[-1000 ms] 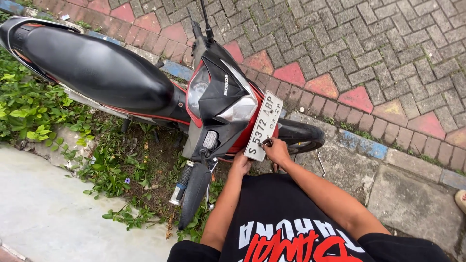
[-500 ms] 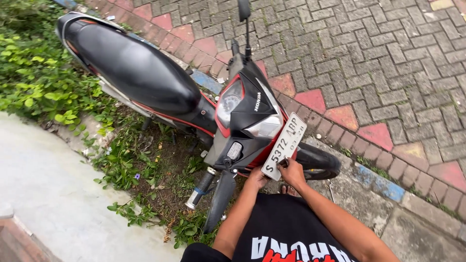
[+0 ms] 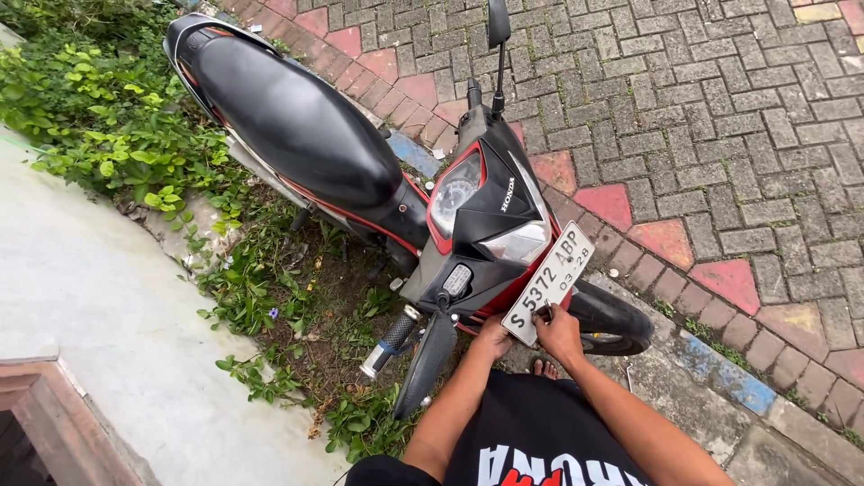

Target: Removing and re-installing a motorcycle license plate using a wrench and screwdriver, likely to access the headlight assembly.

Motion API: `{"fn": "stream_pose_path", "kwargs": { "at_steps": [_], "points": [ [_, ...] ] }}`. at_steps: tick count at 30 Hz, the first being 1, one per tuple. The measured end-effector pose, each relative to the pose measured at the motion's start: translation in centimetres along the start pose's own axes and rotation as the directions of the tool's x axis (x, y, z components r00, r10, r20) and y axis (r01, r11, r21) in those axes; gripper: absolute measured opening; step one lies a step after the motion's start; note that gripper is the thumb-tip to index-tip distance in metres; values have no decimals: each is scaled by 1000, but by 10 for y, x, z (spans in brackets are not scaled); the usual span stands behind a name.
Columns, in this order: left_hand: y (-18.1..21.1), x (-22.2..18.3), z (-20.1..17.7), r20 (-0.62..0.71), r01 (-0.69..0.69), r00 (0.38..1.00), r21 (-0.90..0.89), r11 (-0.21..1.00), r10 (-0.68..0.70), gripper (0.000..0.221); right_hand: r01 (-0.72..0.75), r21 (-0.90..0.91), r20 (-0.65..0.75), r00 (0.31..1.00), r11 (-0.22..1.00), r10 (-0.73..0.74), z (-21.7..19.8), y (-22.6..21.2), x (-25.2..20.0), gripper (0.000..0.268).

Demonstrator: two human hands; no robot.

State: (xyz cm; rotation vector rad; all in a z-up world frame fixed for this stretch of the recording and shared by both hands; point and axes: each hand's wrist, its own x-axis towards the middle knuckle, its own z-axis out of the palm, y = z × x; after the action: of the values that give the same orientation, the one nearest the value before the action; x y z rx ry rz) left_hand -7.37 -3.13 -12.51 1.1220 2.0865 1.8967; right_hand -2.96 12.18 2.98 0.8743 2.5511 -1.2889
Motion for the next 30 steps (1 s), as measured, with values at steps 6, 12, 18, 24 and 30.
{"fn": "stream_pose_path", "kwargs": {
  "at_steps": [6, 12, 18, 24, 30],
  "points": [
    [25, 8, -1, 88, 502, 822, -577, 644, -562, 37, -3, -9, 5, 1000, 1000, 3, -1, -2, -1, 26],
    [-10, 8, 14, 170, 529, 637, -806, 265, -752, 34, 28, -31, 7, 1000, 999, -27, -2, -8, -3, 25],
    [-23, 7, 17, 486, 252, 299, -870, -423, -821, 35, 99, -88, 27, 995, 991, -97, -12, -19, -5, 23],
    [-25, 13, 20, 547, 307, 208, -823, -477, -811, 38, 172, -134, 46, 985, 976, -167, -8, -9, -1, 22],
    [-29, 19, 17, 598, 339, 94, -771, -539, -796, 39, 160, -154, 71, 986, 975, -150, -7, -5, 3, 24]
  ]
}}
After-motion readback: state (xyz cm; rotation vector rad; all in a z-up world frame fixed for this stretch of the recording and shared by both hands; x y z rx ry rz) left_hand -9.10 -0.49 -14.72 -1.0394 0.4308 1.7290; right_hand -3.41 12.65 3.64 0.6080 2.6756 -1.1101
